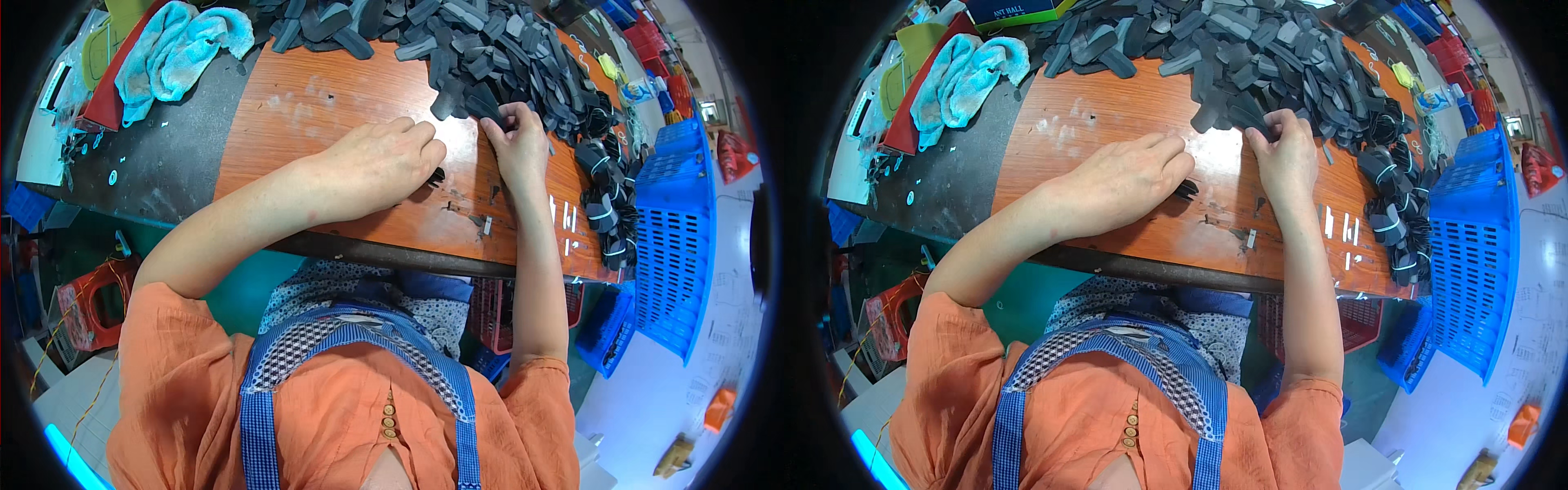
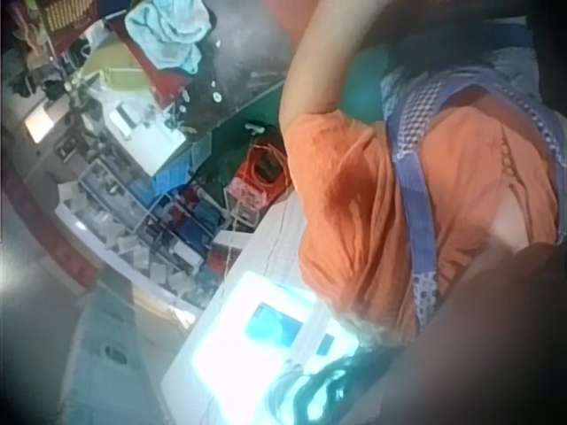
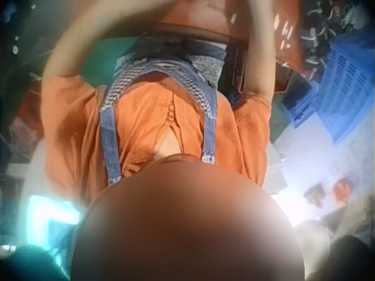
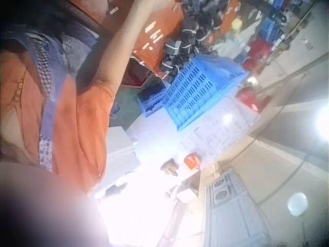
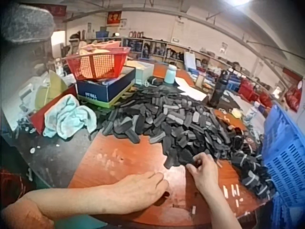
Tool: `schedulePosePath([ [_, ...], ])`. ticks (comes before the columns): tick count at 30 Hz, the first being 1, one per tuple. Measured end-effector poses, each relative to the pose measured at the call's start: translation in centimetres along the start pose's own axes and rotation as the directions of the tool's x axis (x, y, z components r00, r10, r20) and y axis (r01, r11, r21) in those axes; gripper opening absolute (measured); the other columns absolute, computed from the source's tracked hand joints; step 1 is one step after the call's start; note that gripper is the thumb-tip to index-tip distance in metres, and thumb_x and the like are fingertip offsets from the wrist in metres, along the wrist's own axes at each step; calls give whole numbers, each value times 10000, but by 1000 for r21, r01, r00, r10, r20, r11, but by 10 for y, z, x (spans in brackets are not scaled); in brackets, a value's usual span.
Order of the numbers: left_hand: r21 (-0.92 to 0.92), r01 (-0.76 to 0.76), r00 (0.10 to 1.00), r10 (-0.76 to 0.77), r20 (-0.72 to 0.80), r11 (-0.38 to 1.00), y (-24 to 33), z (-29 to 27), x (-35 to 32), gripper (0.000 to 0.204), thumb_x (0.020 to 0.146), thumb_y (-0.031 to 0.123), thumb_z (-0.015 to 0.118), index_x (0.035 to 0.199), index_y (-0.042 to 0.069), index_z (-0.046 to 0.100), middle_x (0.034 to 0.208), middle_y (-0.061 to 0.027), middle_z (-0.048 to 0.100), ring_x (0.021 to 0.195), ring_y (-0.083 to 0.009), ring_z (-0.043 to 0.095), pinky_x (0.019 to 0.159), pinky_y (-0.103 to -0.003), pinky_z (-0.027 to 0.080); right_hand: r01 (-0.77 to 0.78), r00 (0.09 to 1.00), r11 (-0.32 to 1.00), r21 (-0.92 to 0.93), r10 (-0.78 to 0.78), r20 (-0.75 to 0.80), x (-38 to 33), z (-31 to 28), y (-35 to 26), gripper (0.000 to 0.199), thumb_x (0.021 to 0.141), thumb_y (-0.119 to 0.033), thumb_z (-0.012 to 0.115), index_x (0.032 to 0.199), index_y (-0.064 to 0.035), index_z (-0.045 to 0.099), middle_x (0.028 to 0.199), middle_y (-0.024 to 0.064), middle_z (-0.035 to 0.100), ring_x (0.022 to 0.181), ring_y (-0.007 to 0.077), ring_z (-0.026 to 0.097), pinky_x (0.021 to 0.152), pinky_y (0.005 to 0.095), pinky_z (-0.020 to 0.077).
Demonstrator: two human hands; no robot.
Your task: The worker is grouping several small black shoe components and bundling them together using white rubber bands.
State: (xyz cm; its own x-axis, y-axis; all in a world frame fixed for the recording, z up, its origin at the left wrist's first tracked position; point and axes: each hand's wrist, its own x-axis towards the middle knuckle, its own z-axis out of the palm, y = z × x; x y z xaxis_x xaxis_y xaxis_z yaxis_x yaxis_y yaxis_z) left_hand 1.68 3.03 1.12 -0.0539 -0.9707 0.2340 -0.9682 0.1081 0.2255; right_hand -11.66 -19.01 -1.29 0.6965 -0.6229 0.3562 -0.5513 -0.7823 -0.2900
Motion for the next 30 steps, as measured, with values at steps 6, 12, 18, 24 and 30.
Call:
schedulePosePath([
  [6, -34, -27, 939, 14, -344, 999, 3, 10, -7, 167, 900, 48, 596, 1042, -22, 541, 1273, -179, 545, 1194, -359, 583, 983, -433, 538, -114, 993, 876, 468, 93, 67, -19, -4, -2, 228, 861, -154, 811, 1031, -28, 724, 870, 83, 735, 656, 113, 607, 632, 293, 496],
  [12, -29, -21, 924, 8, -381, 999, 3, 11, -2, 156, 900, 37, 600, 1028, -31, 544, 1357, -186, 521, 1240, -370, 567, 1023, -443, 521, -203, 976, 827, 525, 129, 175, -35, -9, -16, 221, 888, -132, 800, 1055, -9, 723, 816, 16, 709, 633, 40, 545, 581, 224, 438],
  [18, -30, -10, 922, -2, -388, 1000, 2, 7, -6, 150, 888, 33, 606, 1008, -41, 555, 1385, -193, 501, 1258, -366, 562, 1037, -437, 516, -161, 985, 712, 683, 160, 66, -41, -15, -26, 210, 862, -87, 808, 1023, -21, 690, 859, 27, 714, 674, 66, 606, 614, 258, 494],
  [24, -63, -8, 991, 0, -131, 998, 2, 8, -7, 164, 861, 65, 636, 998, 4, 571, 1067, -148, 620, 1019, -312, 650, 873, -412, 540, -70, 947, 867, 494, -99, 307, -47, -26, -56, 251, 864, -173, 806, 1064, -68, 697, 960, 93, 723, 786, 207, 708, 702, 348, 559],
  [30, -271, 65, 970, -124, -207, 960, -4, 17, -10, 249, 901, 43, 650, 1118, 1, 537, 1021, -168, 643, 971, -340, 660, 836, -414, 536, -73, 984, 994, -77, 85, 157, -15, -18, -28, 404, 873, -410, 778, 1086, -75, 699, 1190, 146, 618, 992, 325, 695, 810, 456, 549],
])
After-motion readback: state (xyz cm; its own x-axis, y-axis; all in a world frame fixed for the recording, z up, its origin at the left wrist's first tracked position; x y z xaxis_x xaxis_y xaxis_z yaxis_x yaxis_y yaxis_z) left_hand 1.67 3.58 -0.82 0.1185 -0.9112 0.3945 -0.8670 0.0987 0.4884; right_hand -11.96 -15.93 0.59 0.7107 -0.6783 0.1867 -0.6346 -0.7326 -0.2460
